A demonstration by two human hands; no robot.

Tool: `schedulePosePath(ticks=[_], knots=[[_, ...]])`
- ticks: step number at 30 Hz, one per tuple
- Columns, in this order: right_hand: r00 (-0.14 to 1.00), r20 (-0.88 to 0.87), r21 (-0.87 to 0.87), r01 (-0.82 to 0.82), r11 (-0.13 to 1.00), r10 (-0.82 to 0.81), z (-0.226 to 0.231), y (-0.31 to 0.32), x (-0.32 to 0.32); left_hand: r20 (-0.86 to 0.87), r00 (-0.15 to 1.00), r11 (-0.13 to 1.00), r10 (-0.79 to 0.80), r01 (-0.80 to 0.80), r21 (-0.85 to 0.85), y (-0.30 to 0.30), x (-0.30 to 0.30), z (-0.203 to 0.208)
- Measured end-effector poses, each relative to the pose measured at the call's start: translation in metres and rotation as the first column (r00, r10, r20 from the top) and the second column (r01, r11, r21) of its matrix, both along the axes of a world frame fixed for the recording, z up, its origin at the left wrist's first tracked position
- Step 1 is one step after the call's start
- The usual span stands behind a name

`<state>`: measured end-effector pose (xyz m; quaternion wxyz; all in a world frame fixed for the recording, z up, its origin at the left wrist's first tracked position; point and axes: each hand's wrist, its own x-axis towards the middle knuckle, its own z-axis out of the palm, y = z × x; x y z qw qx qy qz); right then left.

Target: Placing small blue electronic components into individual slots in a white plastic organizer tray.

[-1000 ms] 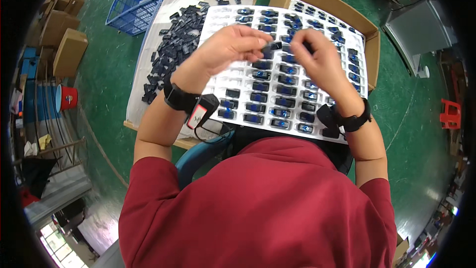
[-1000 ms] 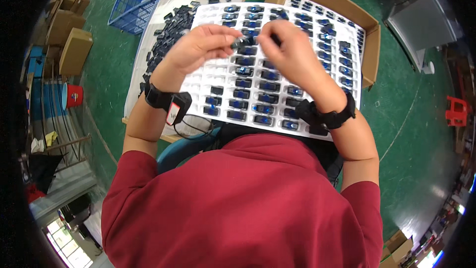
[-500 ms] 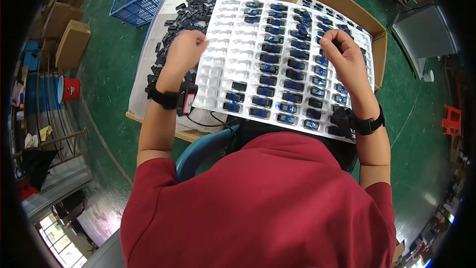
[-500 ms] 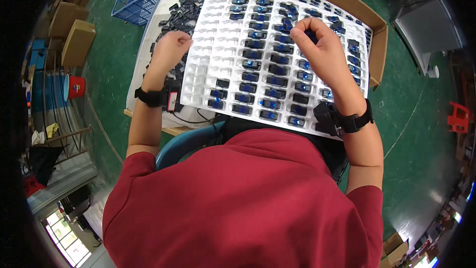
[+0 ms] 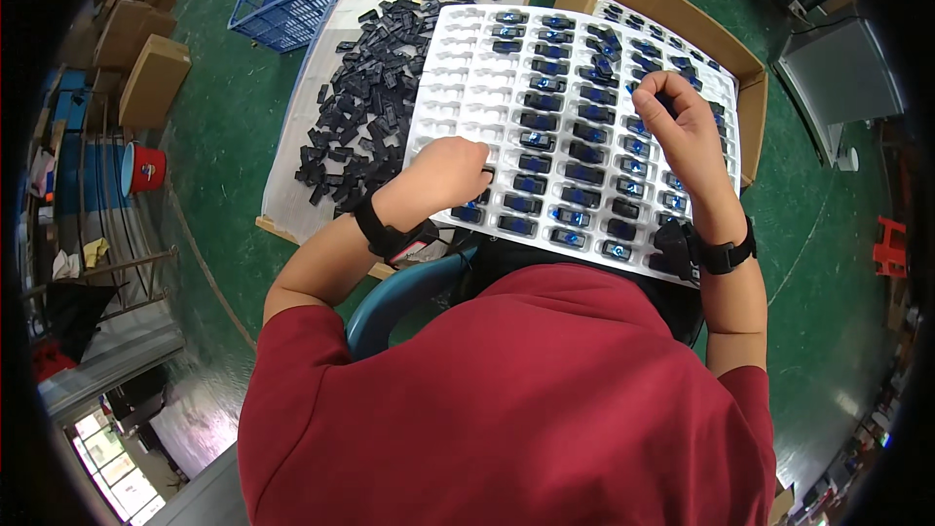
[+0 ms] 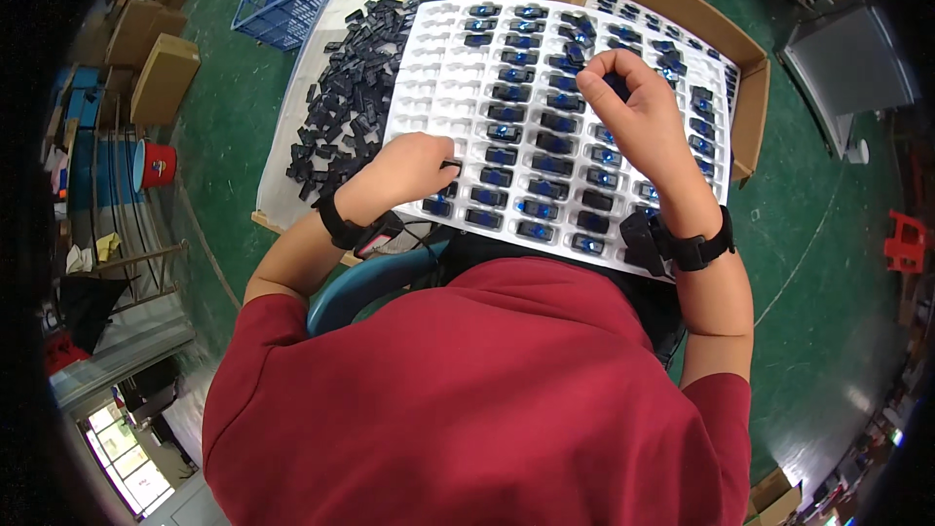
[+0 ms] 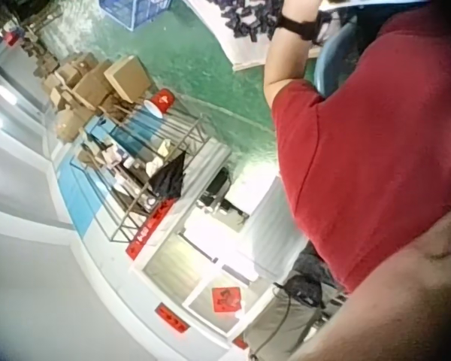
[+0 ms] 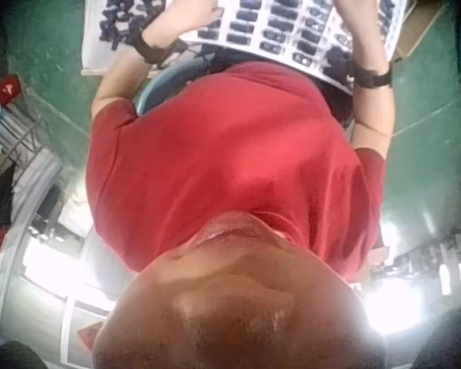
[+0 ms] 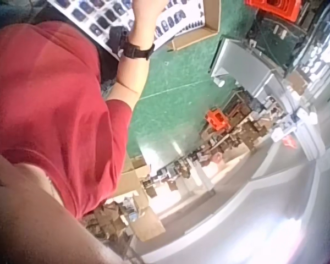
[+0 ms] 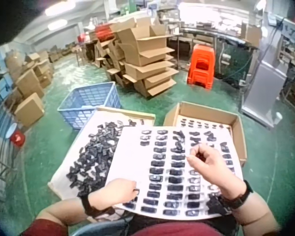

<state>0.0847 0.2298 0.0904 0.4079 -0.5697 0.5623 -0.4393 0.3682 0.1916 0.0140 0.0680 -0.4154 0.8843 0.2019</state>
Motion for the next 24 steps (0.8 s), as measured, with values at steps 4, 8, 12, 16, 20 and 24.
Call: schedulePosePath(ticks=[4, 8, 12, 16, 20, 24], knots=[[0.999, -0.035, -0.002, 0.004, 1.000, -0.004, 0.001, 0.000, 0.003, -0.024, 0.999, 1.000, -0.023, 0.023, 0.012, -0.001, 0.000, -0.002], [1.000, -0.031, 0.012, -0.004, 1.000, 0.004, 0.000, 0.000, 0.003, 0.005, 1.000, 0.999, -0.029, 0.029, 0.027, -0.003, 0.002, -0.003], [0.999, -0.041, -0.018, -0.012, 1.000, 0.012, -0.001, -0.001, 0.005, -0.010, 0.999, 0.999, -0.037, 0.038, 0.015, -0.002, 0.001, -0.008], [0.999, -0.032, -0.011, -0.020, 1.000, 0.020, -0.002, -0.001, 0.007, -0.026, 1.000, 1.000, -0.012, 0.012, -0.003, -0.002, 0.000, -0.013], [0.999, -0.033, -0.026, -0.026, 0.999, 0.025, -0.004, -0.002, 0.006, -0.049, 0.999, 1.000, 0.013, -0.014, -0.011, -0.003, 0.003, -0.014], [0.999, -0.030, 0.003, -0.026, 1.000, 0.026, -0.002, -0.001, 0.007, -0.148, 0.989, 0.998, 0.028, -0.019, 0.062, -0.005, 0.010, -0.014]])
